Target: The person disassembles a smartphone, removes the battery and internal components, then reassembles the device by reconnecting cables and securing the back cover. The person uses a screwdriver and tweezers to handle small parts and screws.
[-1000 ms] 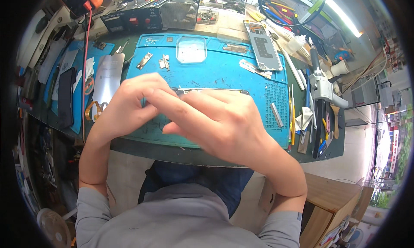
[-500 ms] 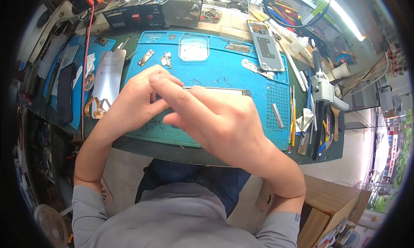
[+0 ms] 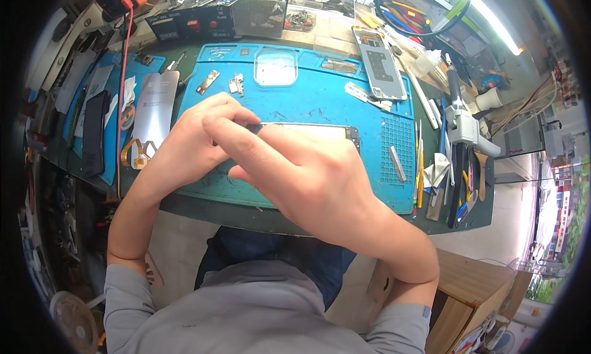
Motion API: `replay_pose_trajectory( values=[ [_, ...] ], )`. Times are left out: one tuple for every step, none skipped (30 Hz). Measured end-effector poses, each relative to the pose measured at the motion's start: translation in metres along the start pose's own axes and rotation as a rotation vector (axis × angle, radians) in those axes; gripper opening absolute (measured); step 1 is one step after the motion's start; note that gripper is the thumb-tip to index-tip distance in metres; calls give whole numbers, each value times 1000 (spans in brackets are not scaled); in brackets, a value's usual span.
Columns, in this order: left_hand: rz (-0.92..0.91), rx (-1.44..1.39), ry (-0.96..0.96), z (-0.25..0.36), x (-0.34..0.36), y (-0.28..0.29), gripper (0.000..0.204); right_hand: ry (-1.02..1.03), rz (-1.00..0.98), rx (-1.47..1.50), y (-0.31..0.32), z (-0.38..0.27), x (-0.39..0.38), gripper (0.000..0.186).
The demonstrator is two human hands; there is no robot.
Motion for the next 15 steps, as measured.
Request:
replay_pose_trajectory(
  values=[
    [-7, -3, -6, -2, 1, -1, 26, -18, 0, 26, 1, 0, 0, 60],
    [-13, -6, -13, -3, 1, -2, 26, -35, 2, 54, 1, 0, 0, 61],
    [-19, -9, 4, -1, 2, -1, 26, -80, 16, 142, 0, 2, -1, 61],
    [-25, -11, 24, 1, 1, 1, 26, -89, 5, 142, -1, 2, -2, 61],
    [-32, -12, 44, 2, 1, 1, 26, -97, -8, 141, -1, 3, -2, 62],
    [-22, -6, 28, 2, 1, 1, 26, -71, -47, 48, 2, 3, -3, 62],
    [-13, 0, 10, 1, 2, 0, 26, -47, -36, 24, 3, 2, -2, 62],
    [-3, 5, -7, 1, 2, 0, 26, -24, -23, 2, 3, 1, -2, 62],
    [0, 9, -12, 1, 2, 0, 26, -2, 39, 49, -2, 1, -1, 62],
    [5, 11, -17, -1, 1, 0, 26, -13, 47, 83, -3, 2, 0, 62],
    [10, 13, -21, -2, 1, 0, 26, -26, 56, 115, -3, 2, 0, 62],
    [7, 4, -17, -2, 2, 0, 26, -72, 14, 135, -1, 2, -1, 61],
    [3, -2, -11, -1, 2, 0, 26, -91, -11, 119, 0, 1, -3, 61],
    [-2, -8, -4, -1, 2, 0, 25, -109, -38, 102, 0, 1, -4, 60],
    [-2, -10, 4, -2, 1, 0, 25, -100, -50, 46, 0, 0, -4, 60]
  ],
)
Point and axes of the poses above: each hand's wrist, its own x-axis towards the middle knuckle, its own y-axis out of the back of the hand, z = x × y, the point moved 6 cm from there along x, towards the middle knuckle, and after that the axes turned 10 degrees about y, right-handed, at the moved point
